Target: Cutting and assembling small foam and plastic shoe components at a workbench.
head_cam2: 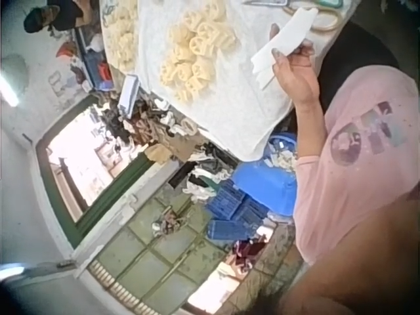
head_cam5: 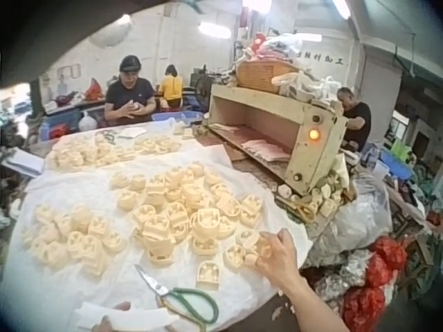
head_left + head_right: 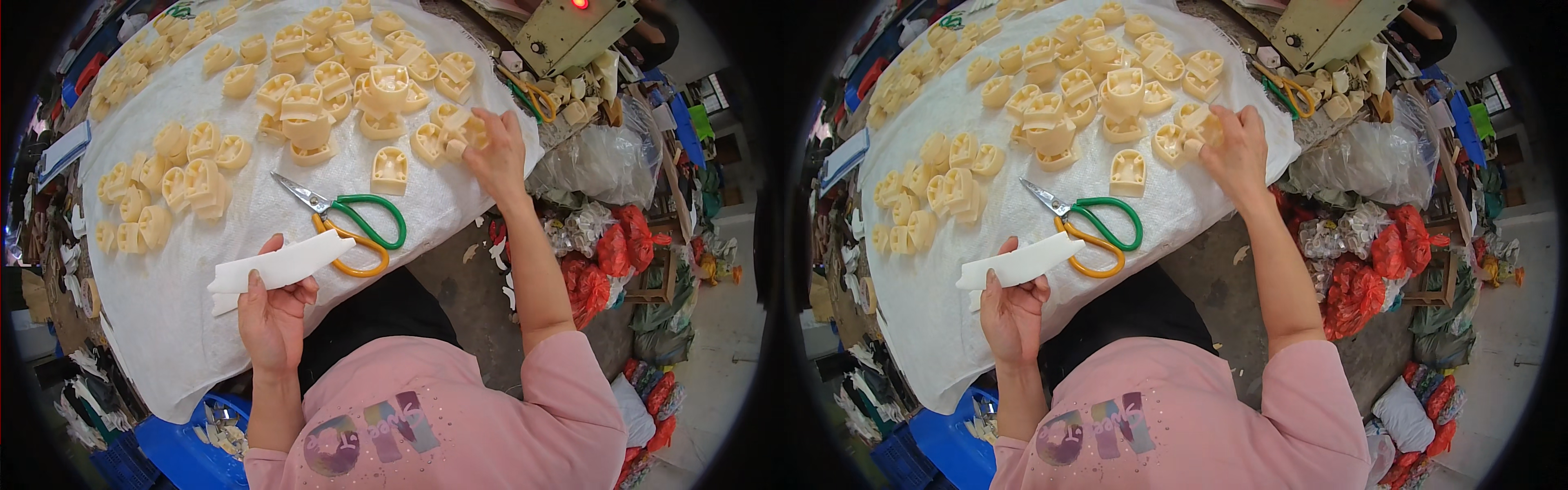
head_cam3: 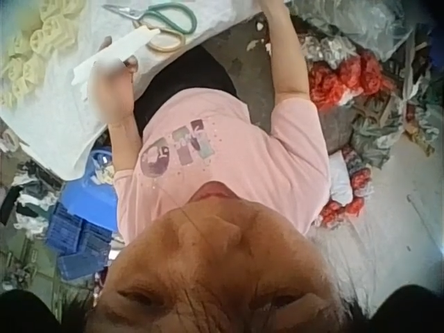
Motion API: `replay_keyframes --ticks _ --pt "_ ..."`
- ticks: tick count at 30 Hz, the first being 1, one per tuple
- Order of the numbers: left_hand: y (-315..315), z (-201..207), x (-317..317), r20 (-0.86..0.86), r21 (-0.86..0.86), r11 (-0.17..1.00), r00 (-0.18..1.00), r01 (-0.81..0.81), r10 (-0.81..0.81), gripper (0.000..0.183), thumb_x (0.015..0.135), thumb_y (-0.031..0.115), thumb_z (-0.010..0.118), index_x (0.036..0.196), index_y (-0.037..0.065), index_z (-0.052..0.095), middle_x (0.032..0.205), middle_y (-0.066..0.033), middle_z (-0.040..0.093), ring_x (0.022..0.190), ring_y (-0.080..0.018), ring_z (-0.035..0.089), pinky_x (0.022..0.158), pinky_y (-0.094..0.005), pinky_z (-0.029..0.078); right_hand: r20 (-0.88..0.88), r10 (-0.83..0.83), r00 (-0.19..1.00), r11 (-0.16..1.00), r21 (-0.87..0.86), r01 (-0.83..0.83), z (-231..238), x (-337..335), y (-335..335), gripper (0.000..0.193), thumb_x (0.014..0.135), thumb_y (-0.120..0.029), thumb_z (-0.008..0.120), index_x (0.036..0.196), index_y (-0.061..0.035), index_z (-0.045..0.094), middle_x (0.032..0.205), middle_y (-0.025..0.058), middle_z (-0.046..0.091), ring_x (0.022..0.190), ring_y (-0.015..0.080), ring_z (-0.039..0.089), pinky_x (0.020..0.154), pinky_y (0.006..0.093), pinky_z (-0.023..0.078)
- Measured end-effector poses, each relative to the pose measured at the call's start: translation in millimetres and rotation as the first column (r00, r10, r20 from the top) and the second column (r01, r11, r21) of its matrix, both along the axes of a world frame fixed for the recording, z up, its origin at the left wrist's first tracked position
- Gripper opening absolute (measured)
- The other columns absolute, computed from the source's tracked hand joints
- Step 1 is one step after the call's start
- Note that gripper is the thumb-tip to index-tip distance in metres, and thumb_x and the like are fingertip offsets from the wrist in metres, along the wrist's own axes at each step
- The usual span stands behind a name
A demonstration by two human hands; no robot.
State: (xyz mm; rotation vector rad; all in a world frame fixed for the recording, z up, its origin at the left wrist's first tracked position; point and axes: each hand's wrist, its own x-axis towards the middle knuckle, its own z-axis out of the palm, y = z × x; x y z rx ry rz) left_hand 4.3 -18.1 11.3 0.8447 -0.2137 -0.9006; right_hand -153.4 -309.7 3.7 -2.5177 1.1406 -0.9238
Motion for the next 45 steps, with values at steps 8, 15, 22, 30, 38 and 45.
replay_keyframes --ticks 8,15,22,30,38,45 --pt "-12 -5 -4 0.091 0.059 0.998 0.996 -0.004 -0.001 0.041 0.098 0.026 0.037 0.124 -0.004 0.044 0.101 -0.0157 0.059 0.081 -0.02 0.058 0.071 -0.0306 0.046 0.235 0.276 0.932 0.952 -0.201 -0.231 1 35 35 0.046 0.058 0.005 0.064 0.102 -0.0069 0.062 0.096 0.0112 0.053 0.09 0.0281 0.05 0.076 0.0356 0.046" --pt "-69 -31 -2 0.441 0.088 0.991 0.888 0.1 -0.128 0.031 0.098 0.024 0.04 0.118 0.002 0.047 0.123 -0.0141 0.051 0.115 -0.0242 0.049 0.099 -0.0396 0.037 -0.239 0.294 0.925 0.919 -0.197 -0.342 18 62 39 0.017 0.067 -0.007 0.063 0.083 -0.0092 0.064 0.087 0.0085 0.052 0.081 0.0276 0.048 0.07 0.0381 0.047" --pt "-124 -28 -20 0.477 0.079 0.984 0.861 0.159 -0.177 0.042 0.1 0.027 0.032 0.133 0.001 0.036 0.137 -0.0112 0.04 0.127 -0.0217 0.037 0.109 -0.0358 0.025 -0.188 0.279 0.942 0.955 -0.046 -0.292 21 59 36 0.013 0.071 -0.009 0.066 0.083 -0.0062 0.064 0.089 0.0116 0.054 0.078 0.0309 0.053 0.07 0.0381 0.047" --pt "-121 -11 -23 0.617 0.091 0.984 0.767 0.153 -0.176 0.045 0.101 0.031 0.031 0.133 0.002 0.04 0.138 -0.0096 0.041 0.127 -0.0196 0.037 0.106 -0.0311 0.026 0.717 -0.102 0.69 0.771 0.495 -0.401 -30 35 64 0.039 0.085 0.002 0.055 0.122 -0.0013 0.045 0.112 0.0147 0.058 0.103 0.0206 0.056 0.088 0.0297 0.045" --pt "-123 -6 -15 0.534 0.147 0.968 0.807 0.205 -0.252 0.042 0.1 0.028 0.034 0.13 0.001 0.044 0.132 -0.0102 0.046 0.123 -0.0194 0.041 0.105 -0.0301 0.029 0.739 -0.185 0.648 0.856 0.445 -0.263 -43 -4 62 0.038 0.087 0.002 0.039 0.124 0.0048 0.045 0.12 0.0142 0.053 0.109 0.0188 0.052 0.096 0.0296 0.039" --pt "-115 15 0 -0.065 0.066 0.991 0.991 0.119 -0.115 0.04 0.099 0.032 0.036 0.123 0.0 0.04 0.125 -0.0159 0.048 0.116 -0.0305 0.049 0.095 -0.0439 0.04 0.237 -0.007 0.971 0.999 0.044 -0.004 -35 -17 69 0.033 0.082 -0.004 0.051 0.114 -0.0091 0.057 0.119 0.0192 0.052 0.121 0.0348 0.033 0.105 0.0422 0.022"
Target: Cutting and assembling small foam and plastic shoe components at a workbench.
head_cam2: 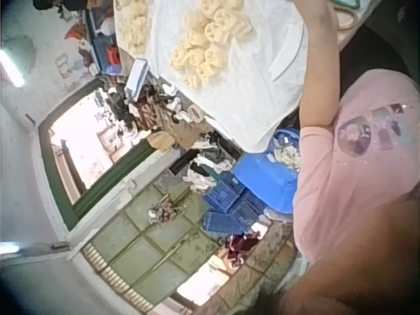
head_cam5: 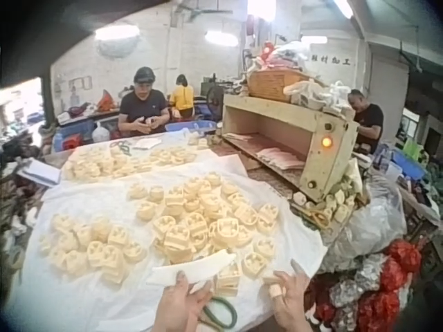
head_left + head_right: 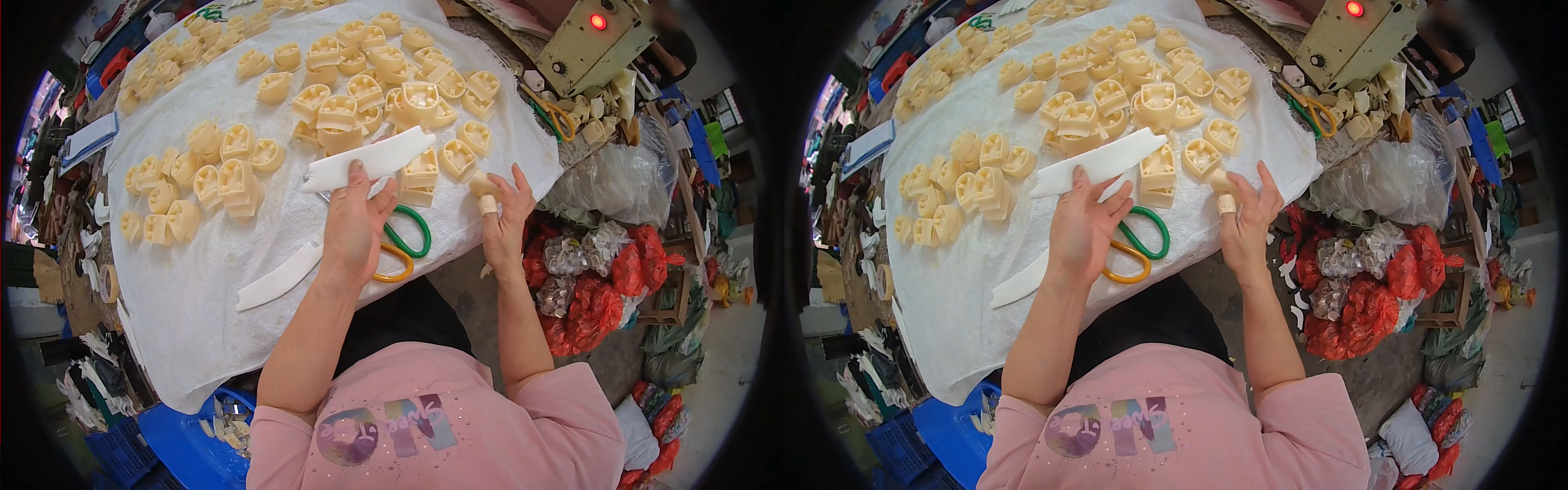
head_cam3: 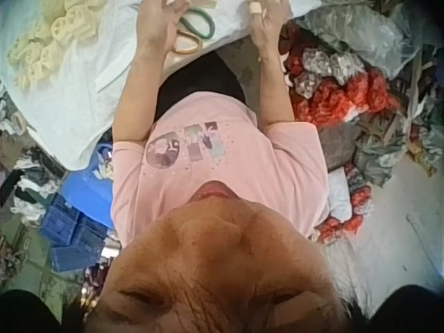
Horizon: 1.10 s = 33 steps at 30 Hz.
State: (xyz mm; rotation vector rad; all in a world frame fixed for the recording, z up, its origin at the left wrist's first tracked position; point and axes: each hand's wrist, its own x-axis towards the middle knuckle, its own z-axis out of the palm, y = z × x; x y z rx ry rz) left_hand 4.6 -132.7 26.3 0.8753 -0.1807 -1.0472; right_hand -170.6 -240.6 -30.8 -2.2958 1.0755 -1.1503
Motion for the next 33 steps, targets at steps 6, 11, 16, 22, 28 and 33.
replay_keyframes --ticks 6,11,16,22,28,33 --pt "48 1 5 0.147 -0.065 0.998 0.989 0.019 -0.01 0.039 0.098 0.026 0.038 0.123 -0.003 0.045 0.123 -0.0159 0.051 0.105 -0.0251 0.055 0.087 -0.0394 0.045 0.032 0.036 0.999 0.963 0.266 -0.043 2 -12 -9 0.035 0.08 -0.002 0.062 0.114 -0.0059 0.057 0.111 0.0131 0.056 0.097 0.0255 0.054 0.085 0.0336 0.044" --pt "98 -9 -1 0.156 -0.095 0.986 0.977 -0.134 0.148 0.04 0.098 0.024 0.039 0.123 -0.006 0.046 0.124 -0.0154 0.05 0.104 -0.0225 0.053 0.086 -0.0372 0.046 0.561 0.268 0.783 0.885 0.179 -0.431 51 14 46 0.044 0.084 0.0 0.062 0.125 -0.0015 0.044 0.106 0.0137 0.059 0.096 0.0205 0.058 0.082 0.0325 0.048" --pt "120 -7 -9 0.102 -0.111 0.968 0.967 -0.224 0.235 0.04 0.098 0.023 0.038 0.124 -0.008 0.043 0.127 -0.0179 0.049 0.115 -0.0234 0.049 0.097 -0.0361 0.039 0.534 0.668 0.519 0.587 0.052 -0.808 58 60 92 0.042 0.08 -0.006 0.067 0.117 -0.0086 0.047 0.114 0.0253 0.055 0.095 0.0303 0.059 0.082 0.0363 0.049" --pt "136 8 -11 0.119 -0.158 0.977 0.98 -0.142 0.162 0.044 0.099 0.023 0.035 0.128 -0.01 0.04 0.129 -0.0185 0.047 0.118 -0.0242 0.049 0.1 -0.0362 0.041 0.459 0.782 0.422 0.555 -0.204 -0.806 42 92 115 0.046 0.071 0.013 0.057 0.112 -0.0079 0.049 0.111 0.0209 0.057 0.094 0.0353 0.058 0.079 0.0413 0.049" --pt "141 5 -12 0.143 -0.163 0.975 0.974 -0.149 0.173 0.044 0.099 0.023 0.034 0.129 -0.01 0.039 0.132 -0.0188 0.045 0.118 -0.0226 0.049 0.099 -0.0346 0.042 0.452 0.781 0.431 0.565 -0.218 -0.795 39 99 120 0.054 0.066 0.018 0.051 0.112 -0.0078 0.048 0.108 0.0174 0.06 0.095 0.0353 0.057 0.078 0.0427 0.049" --pt "141 6 -12 0.164 -0.178 0.974 0.972 -0.14 0.17 0.044 0.099 0.022 0.034 0.129 -0.01 0.038 0.133 -0.0187 0.044 0.12 -0.0228 0.048 0.1 -0.0345 0.042 0.439 0.774 0.456 0.586 -0.226 -0.778 40 101 120 0.055 0.065 0.017 0.055 0.113 -0.0083 0.049 0.108 0.0167 0.06 0.094 0.0345 0.057 0.078 0.0415 0.049"
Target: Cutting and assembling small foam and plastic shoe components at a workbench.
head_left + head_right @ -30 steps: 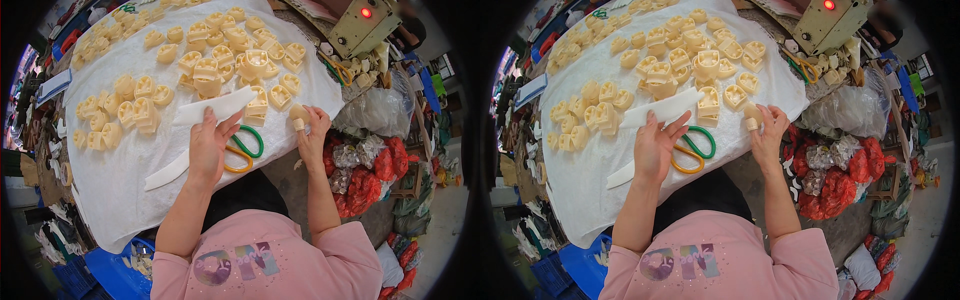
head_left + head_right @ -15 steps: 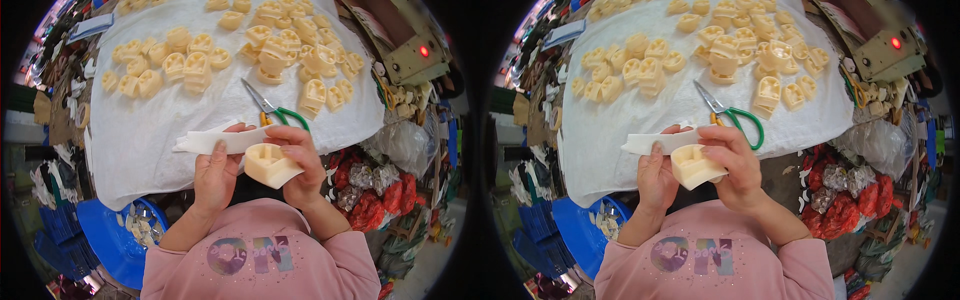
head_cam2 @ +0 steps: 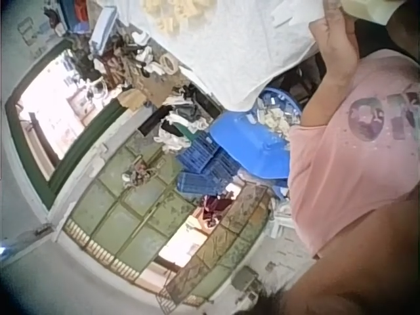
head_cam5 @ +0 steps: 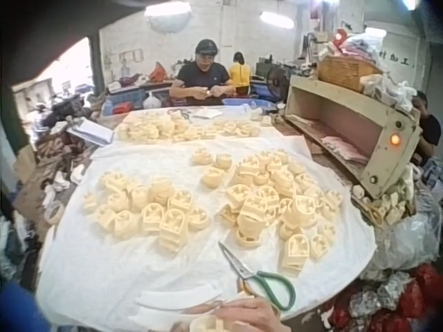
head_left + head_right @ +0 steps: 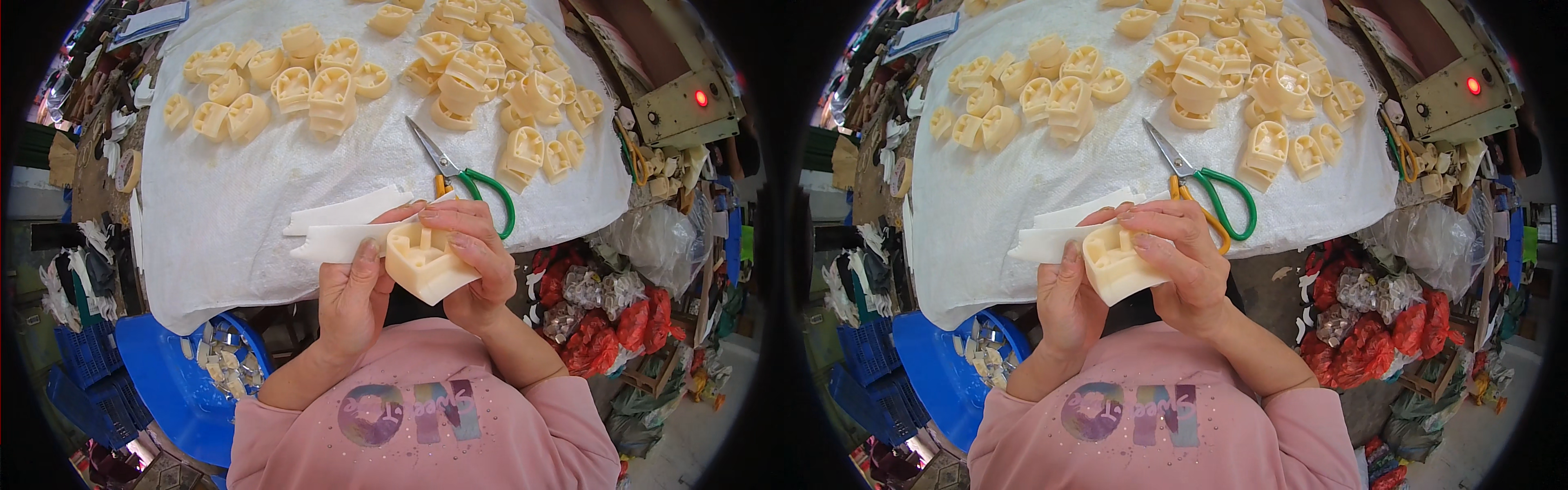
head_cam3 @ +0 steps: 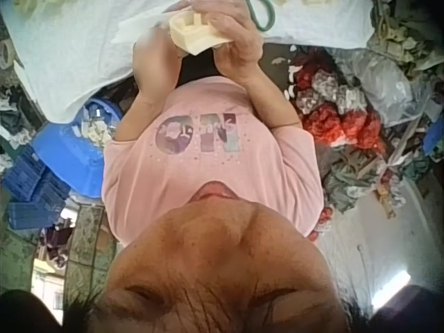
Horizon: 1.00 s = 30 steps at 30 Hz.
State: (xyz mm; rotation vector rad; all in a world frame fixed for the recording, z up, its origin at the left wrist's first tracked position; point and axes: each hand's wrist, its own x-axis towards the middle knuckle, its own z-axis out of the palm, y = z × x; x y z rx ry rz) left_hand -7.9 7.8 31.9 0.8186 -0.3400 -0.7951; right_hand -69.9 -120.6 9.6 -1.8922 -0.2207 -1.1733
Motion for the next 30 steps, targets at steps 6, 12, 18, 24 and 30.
replay_keyframes --ticks 6,12,18,24,30 --pt "1 1 -5 0.013 0.02 0.999 1.0 -0.028 0.028 0.045 0.1 0.023 0.032 0.131 -0.009 0.036 0.132 -0.0186 0.044 0.12 -0.0233 0.047 0.1 -0.0343 0.042 -0.049 -0.014 0.999 0.999 -0.032 0.012 1 -2 -3 0.052 0.063 0.016 0.058 0.11 -0.0076 0.053 0.108 0.0144 0.061 0.092 0.0335 0.056 0.074 0.0387 0.049" --pt "4 -2 -10 0.1 0.111 0.993 0.994 -0.048 0.037 0.047 0.1 0.026 0.029 0.132 -0.009 0.033 0.131 -0.0176 0.045 0.119 -0.0212 0.047 0.099 -0.0312 0.041 -0.059 -0.229 0.972 0.944 -0.257 0.207 -2 -5 -4 0.047 0.061 0.005 0.061 0.106 -0.0105 0.056 0.099 0.0068 0.064 0.075 0.0249 0.05 0.073 0.0392 0.034" --pt "6 -6 -5 0.303 0.298 0.949 0.953 -0.106 0.011 0.05 0.1 0.028 0.026 0.131 -0.01 0.033 0.132 -0.0208 0.043 0.123 -0.0248 0.044 0.104 -0.0362 0.034 -0.069 -0.263 0.962 0.93 -0.282 0.234 -16 -1 -9 0.041 0.063 -0.001 0.062 0.103 -0.0111 0.058 0.097 0.0034 0.064 0.073 0.0232 0.048 0.073 0.0396 0.027" --pt "18 -8 10 0.435 0.302 0.875 0.872 -0.377 0.226 0.029 0.095 0.012 0.048 0.108 -0.013 0.057 0.102 -0.018 0.063 0.089 -0.0212 0.064 0.078 -0.0303 0.053 -0.184 -0.28 0.942 0.9 -0.392 0.191 -1 -10 -12 0.042 0.063 -0.01 0.066 0.103 -0.0188 0.059 0.092 0.0028 0.059 0.075 0.023 0.048 0.074 0.0412 0.026" --pt "17 -9 3 0.438 0.403 0.867 0.893 -0.294 0.1 0.028 0.095 0.013 0.049 0.105 -0.011 0.06 0.097 -0.0148 0.064 0.087 -0.0168 0.062 0.079 -0.0302 0.054 -0.447 -0.313 0.838 0.838 -0.545 0.022 22 -22 -9 0.039 0.063 -0.007 0.063 0.098 -0.0209 0.059 0.08 0.0037 0.044 0.076 0.0225 0.045 0.072 0.0446 0.024"
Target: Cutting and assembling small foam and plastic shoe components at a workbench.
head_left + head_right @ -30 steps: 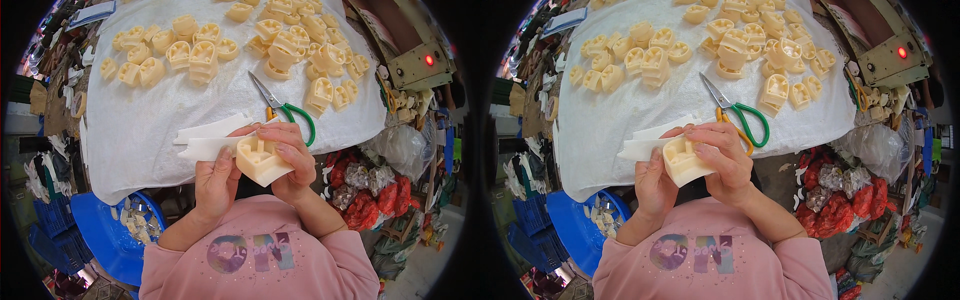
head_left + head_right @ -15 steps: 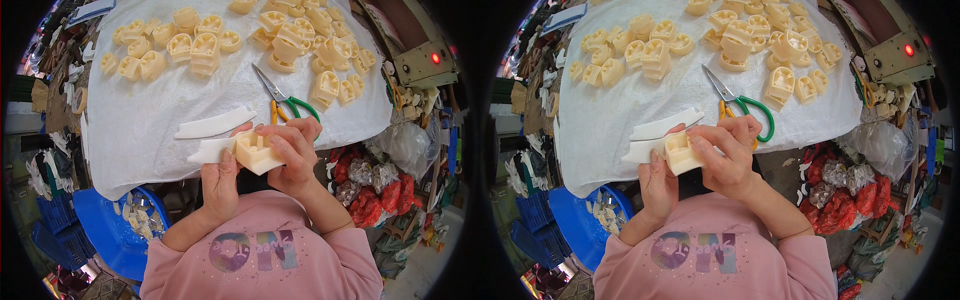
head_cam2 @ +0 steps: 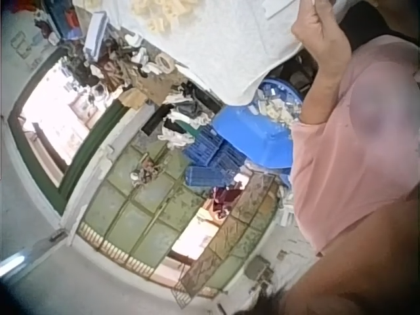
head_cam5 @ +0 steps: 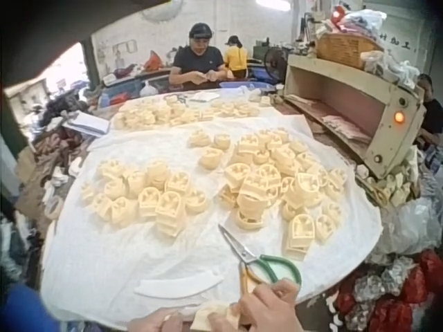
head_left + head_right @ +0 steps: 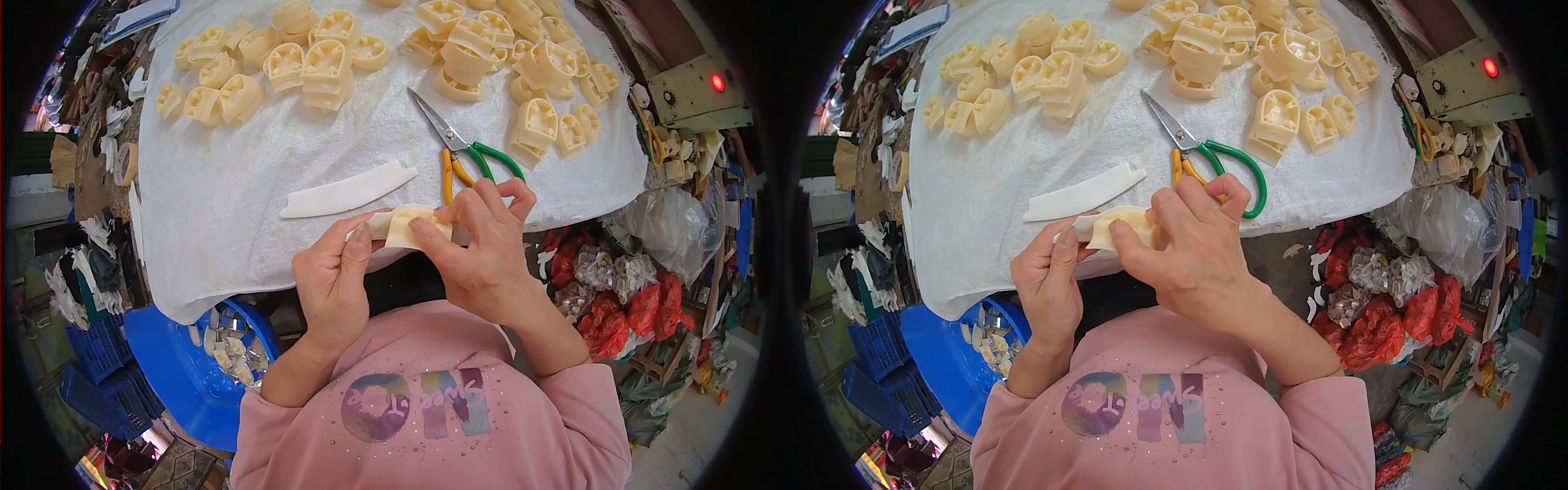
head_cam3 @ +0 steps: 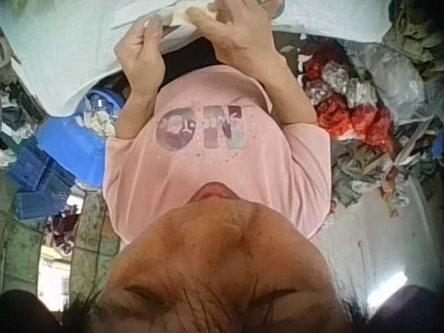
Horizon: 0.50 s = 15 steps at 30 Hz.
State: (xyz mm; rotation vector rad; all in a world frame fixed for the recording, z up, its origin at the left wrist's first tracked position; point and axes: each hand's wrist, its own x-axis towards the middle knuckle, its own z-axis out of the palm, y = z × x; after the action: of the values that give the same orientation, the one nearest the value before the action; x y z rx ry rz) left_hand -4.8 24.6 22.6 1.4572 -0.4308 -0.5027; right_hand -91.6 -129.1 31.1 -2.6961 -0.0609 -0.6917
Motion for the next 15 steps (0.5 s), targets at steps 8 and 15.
replay_keyframes --ticks 8,15 --pt "-8 1 -5 -0.068 0.098 0.993 0.996 0.07 -0.064 0.03 0.095 0.015 0.049 0.107 -0.01 0.06 0.097 -0.014 0.064 0.087 -0.0168 0.062 0.079 -0.03 0.054 -0.113 -0.008 0.994 1.0 -0.01 0.007 -2 -5 -1 0.033 0.064 -0.005 0.061 0.094 -0.0175 0.058 0.077 0.0057 0.042 0.077 0.0238 0.045 0.073 0.0427 0.026" --pt "-15 1 -13 0.151 0.351 0.934 0.981 0.062 -0.122 0.028 0.095 0.014 0.048 0.11 -0.007 0.06 0.089 -0.0184 0.066 0.08 -0.0187 0.065 0.071 -0.0282 0.052 -0.088 -0.021 0.996 1.0 -0.025 0.019 -12 -7 -1 0.04 0.058 -0.002 0.064 0.096 -0.0132 0.056 0.079 0.0068 0.042 0.077 0.0257 0.045 0.071 0.042 0.025"
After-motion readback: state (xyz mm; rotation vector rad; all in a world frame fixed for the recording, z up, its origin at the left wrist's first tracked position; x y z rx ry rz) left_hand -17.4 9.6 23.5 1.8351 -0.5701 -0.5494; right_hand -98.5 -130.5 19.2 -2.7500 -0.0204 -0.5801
